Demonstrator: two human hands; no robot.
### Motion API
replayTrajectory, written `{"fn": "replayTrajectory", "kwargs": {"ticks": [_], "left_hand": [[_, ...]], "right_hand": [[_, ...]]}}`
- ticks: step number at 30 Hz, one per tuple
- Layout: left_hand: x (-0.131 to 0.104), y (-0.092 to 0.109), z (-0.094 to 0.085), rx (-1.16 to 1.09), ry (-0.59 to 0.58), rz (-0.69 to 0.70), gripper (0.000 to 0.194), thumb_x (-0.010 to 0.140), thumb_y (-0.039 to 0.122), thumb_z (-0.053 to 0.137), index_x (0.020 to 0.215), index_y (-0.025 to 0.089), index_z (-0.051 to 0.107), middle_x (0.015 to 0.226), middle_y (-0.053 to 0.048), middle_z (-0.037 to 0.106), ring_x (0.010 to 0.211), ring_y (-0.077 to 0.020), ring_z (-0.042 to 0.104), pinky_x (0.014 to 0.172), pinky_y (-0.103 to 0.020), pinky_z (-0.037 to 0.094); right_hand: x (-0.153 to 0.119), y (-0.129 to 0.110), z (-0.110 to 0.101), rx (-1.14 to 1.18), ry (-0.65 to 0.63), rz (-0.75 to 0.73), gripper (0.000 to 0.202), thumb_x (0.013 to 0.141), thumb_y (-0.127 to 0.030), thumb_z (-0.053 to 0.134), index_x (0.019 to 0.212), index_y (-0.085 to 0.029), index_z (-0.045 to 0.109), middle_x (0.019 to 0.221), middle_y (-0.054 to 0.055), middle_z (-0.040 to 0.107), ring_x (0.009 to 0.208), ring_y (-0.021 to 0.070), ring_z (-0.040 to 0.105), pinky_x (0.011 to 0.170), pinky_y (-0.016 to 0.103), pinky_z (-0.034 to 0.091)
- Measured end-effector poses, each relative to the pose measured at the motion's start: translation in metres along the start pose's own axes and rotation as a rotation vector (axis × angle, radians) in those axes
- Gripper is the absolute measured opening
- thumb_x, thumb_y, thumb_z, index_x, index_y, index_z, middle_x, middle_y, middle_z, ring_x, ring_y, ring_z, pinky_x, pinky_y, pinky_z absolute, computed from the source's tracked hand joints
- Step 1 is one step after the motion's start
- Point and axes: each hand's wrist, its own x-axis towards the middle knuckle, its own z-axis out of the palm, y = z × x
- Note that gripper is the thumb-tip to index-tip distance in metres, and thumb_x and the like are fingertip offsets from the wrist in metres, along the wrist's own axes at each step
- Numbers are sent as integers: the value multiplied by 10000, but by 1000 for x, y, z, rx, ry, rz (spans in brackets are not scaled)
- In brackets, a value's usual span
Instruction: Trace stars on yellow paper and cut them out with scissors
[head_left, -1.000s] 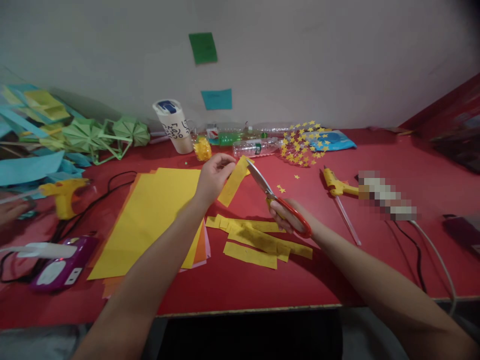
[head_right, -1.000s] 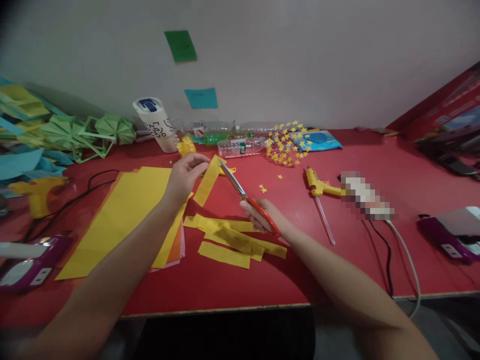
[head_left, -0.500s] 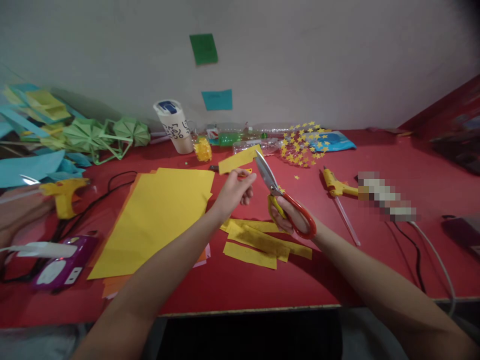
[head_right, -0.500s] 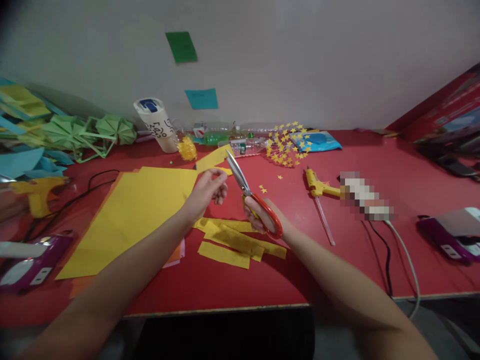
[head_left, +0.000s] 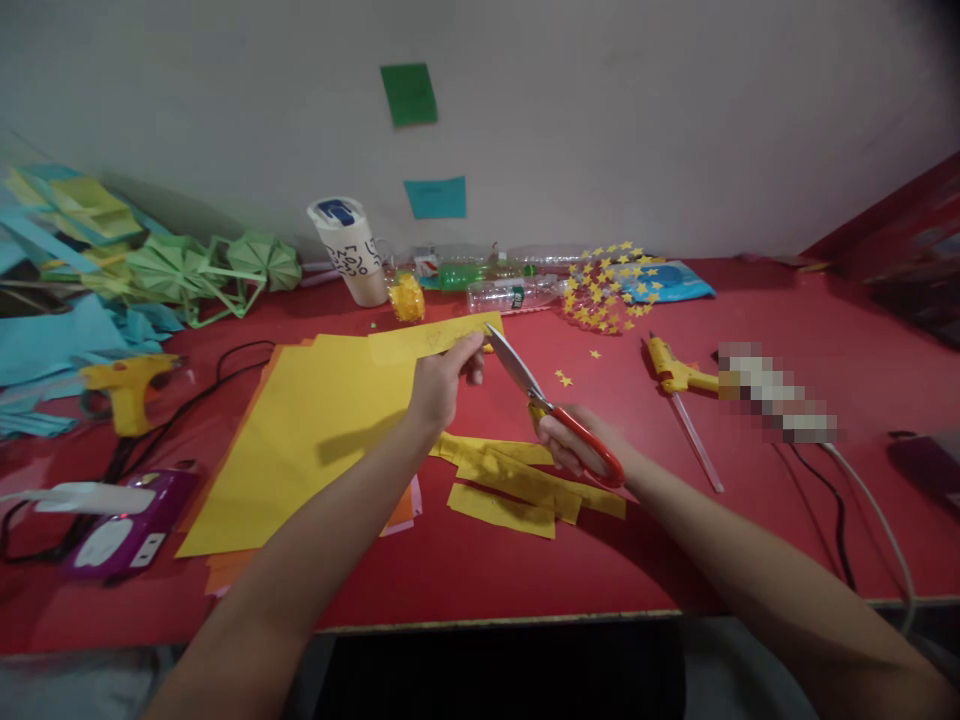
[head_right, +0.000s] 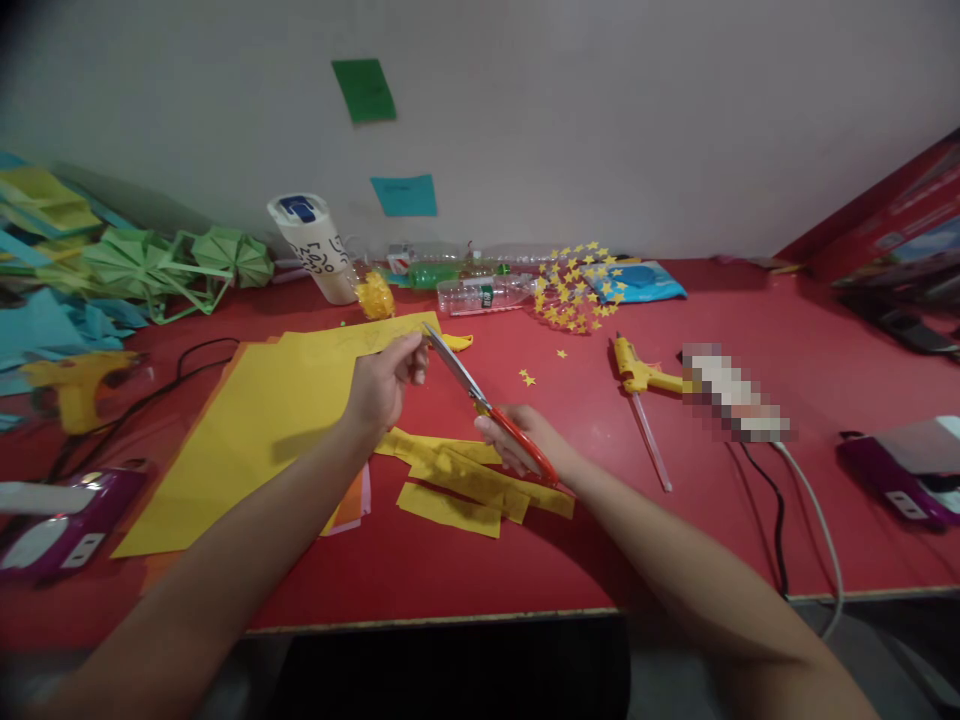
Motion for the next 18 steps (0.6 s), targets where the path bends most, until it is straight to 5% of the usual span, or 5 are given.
{"fn": "replayTrajectory", "kwargs": {"ticks": [18], "left_hand": [[-2,-2,1,56,44,-23,319,806,364,603,539,196,562,482,30,518,470,-89,488,510,-245,410]], "right_hand": [[-2,-5,1,-153,51,11,431,813,-606,552,658,-232,405,423,-90,387,357,73,354,459,271,366]]}}
